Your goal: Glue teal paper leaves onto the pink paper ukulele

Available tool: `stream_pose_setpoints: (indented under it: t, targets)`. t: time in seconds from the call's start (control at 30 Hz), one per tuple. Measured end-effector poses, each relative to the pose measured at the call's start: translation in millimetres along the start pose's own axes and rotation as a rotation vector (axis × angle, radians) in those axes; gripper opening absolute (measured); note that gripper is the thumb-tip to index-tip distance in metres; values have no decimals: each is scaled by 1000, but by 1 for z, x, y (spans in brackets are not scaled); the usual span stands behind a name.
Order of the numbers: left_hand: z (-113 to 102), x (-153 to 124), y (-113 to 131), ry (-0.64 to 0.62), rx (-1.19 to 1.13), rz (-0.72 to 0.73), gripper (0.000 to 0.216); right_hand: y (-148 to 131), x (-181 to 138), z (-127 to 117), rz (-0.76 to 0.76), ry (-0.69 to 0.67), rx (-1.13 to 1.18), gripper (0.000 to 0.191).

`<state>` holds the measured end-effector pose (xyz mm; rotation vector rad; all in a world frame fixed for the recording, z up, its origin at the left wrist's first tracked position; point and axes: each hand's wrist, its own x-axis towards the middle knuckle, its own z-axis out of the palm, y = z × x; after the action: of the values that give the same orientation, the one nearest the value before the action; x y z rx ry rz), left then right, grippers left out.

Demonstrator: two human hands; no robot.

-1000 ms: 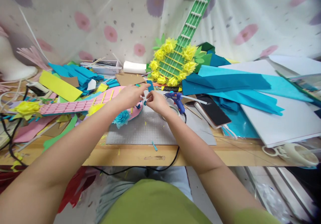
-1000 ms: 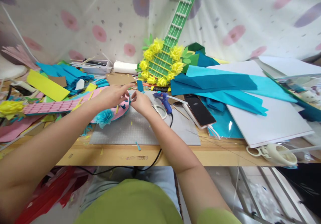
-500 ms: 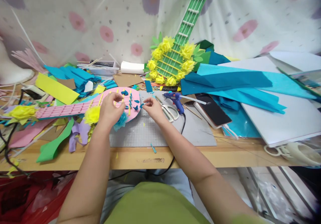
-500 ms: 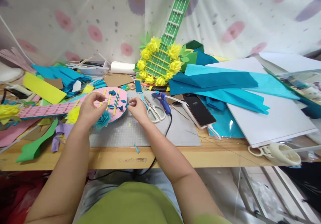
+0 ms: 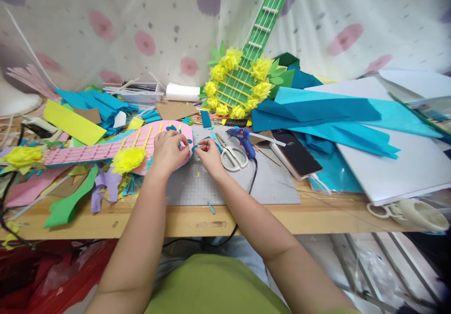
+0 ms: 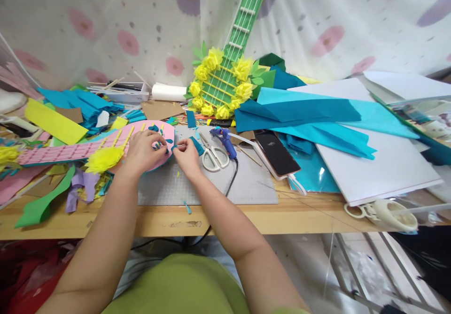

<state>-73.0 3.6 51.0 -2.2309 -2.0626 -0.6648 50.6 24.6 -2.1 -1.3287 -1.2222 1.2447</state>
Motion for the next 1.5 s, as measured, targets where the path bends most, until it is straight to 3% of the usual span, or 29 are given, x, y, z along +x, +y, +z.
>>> stream_pose_setpoints:
  t: [0.33,0.43,1.2,1.37,1.5]
  targets:
    - [-3,-2,-1,-24,-68,104,20,1,0,2,16,20,11,18]
    - [-2,-2,-1,-27,-38,130,13,2,1,1,18,24,12,17]
    - [-2,0,-5,-4,-29,-3,9,2,-2,11,-2,5,-42,16]
    - [-7,2,-12,102,-128,-37,8,0,-3,9,-10,-42,-47,17]
    - [-22,-1,-35,313,-275,-158,13,-2,-4,0,-71,-84,-91,12]
